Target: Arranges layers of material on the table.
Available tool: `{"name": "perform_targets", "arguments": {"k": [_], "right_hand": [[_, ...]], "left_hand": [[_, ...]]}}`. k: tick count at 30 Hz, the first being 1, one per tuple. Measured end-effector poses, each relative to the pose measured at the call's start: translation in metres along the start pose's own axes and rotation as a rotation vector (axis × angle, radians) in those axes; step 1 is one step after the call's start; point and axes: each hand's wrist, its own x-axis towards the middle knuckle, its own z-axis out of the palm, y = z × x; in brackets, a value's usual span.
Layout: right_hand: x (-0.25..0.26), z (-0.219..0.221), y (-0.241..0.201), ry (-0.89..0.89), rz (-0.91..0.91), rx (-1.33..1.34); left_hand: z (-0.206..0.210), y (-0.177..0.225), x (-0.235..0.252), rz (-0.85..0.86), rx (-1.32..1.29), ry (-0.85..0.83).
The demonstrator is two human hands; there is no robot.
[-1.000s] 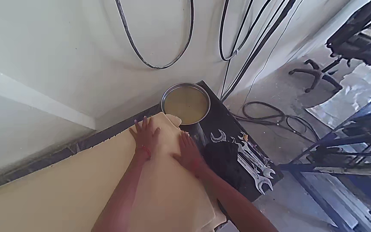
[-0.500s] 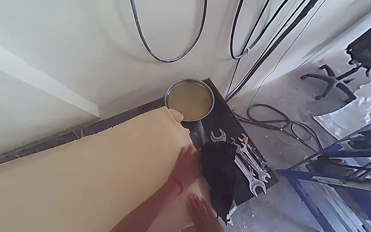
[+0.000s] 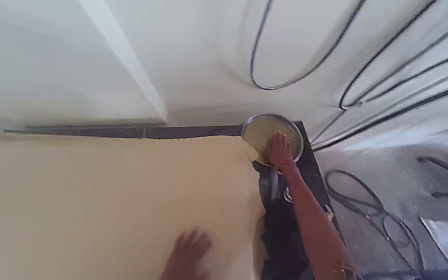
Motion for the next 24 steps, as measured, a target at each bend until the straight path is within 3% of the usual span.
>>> {"name": "perform_targets", "arguments": {"k": [4, 7, 10, 15, 19, 22, 24], "right_hand": [[0.021, 0.003, -0.002, -0.053, -0.016, -0.01], [0.018, -0.007, -0.002, -0.022, -0.02, -0.084], [0.012, -0.019, 0.006, 0.112, 0.01, -0.094], [-0.034, -0.038, -0.018, 0.125, 0.145, 0.006], [-0.104, -0.03, -0.059, 0.128, -0.077, 0.086], [-0.152, 0.006, -0.121, 0.085, -0.21, 0.077], [-0.173, 0.037, -0.195, 0.053, -0.197, 0.058]], "left_hand": [[-0.039, -0.11, -0.073, -0.482, 0.237, 0.112], [-0.077, -0.181, -0.16, -0.917, 0.15, 0.177], [-0.097, -0.224, -0.228, -1.185, 0.06, 0.213], [-0.107, -0.267, -0.26, -1.1, 0.097, 0.21], [-0.125, -0.312, -0.266, -1.071, 0.05, 0.214], [-0.149, -0.357, -0.269, -1.073, 0.063, 0.239], [-0.165, -0.393, -0.271, -1.057, 0.084, 0.244]]}}
